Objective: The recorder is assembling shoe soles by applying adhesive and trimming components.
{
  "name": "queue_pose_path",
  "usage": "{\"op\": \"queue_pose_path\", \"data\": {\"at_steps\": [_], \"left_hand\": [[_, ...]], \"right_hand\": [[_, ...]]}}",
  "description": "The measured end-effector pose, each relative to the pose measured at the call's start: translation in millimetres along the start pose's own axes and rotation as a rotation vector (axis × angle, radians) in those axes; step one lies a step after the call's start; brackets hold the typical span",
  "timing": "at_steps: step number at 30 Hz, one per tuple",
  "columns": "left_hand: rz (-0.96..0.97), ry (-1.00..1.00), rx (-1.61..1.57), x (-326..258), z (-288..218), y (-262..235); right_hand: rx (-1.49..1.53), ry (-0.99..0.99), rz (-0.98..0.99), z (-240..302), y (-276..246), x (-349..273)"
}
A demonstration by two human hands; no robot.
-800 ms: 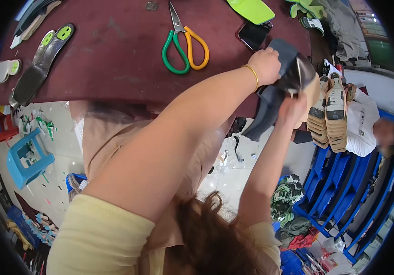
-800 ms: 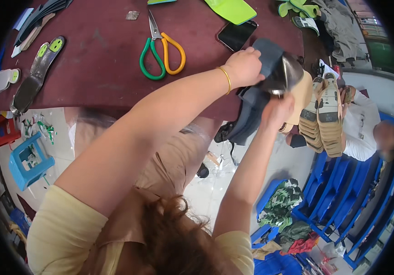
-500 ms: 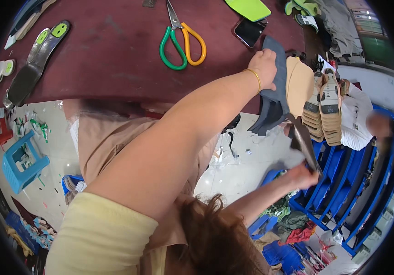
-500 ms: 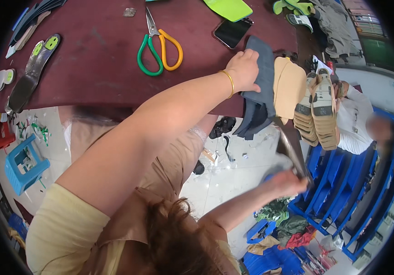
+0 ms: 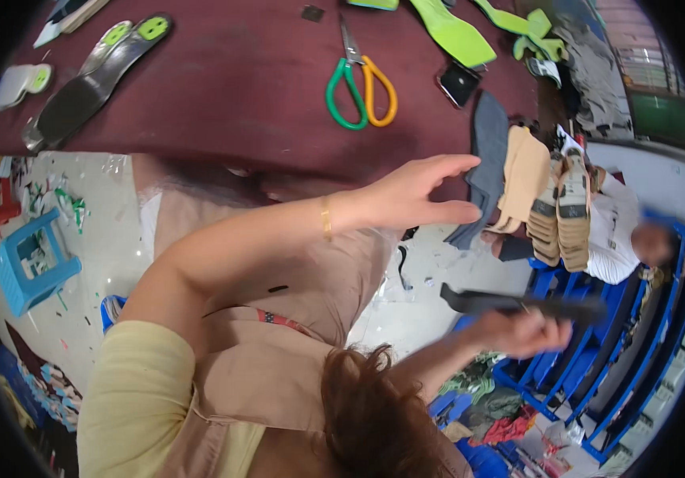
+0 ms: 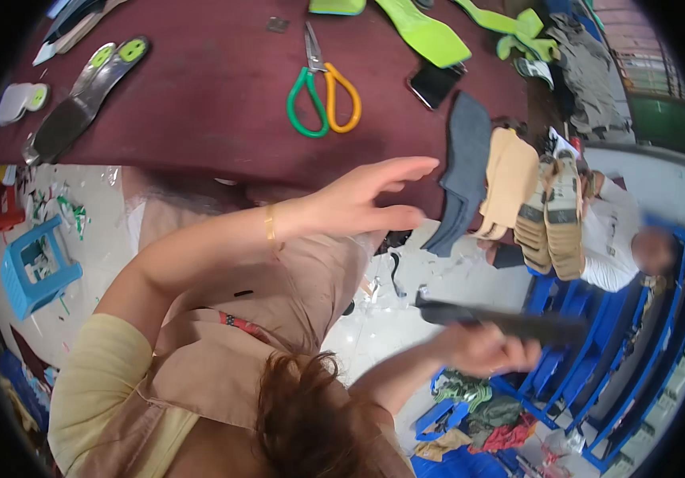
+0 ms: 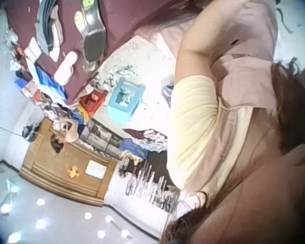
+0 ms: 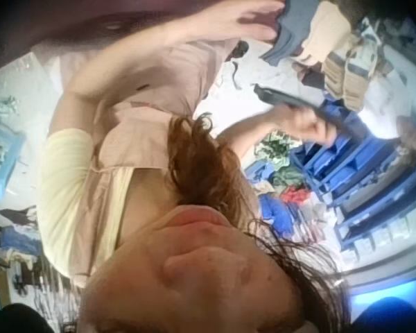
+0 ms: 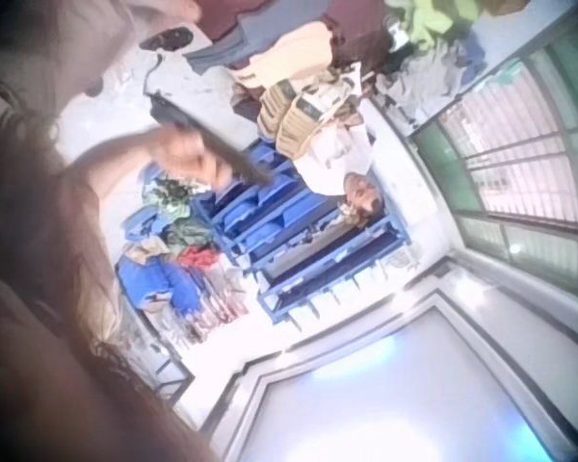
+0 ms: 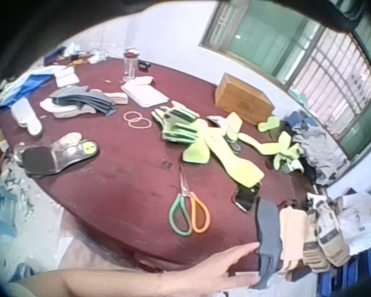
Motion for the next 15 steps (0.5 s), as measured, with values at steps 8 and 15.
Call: {"op": "queue_pose_path", "data": {"at_steps": [8,15], "left_hand": [[-0.770,-0.146,-0.336,-78,-10,-194],[-1.059,-0.042,0.000,-99,-13,-267]], "right_hand": [[1.020,0.000,0.769,210,169,-107],[0.556,0.150,0.725,157,383,-96]]}}
Point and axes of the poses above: each hand's wrist, its own x-axis towards the middle knuckle, its own y-axis out of the palm, z = x × y, the point moved 5 cm from there along x, towards the middle knuckle, and after that the axes turned 9 degrees about -z, right-handed, at the moved point
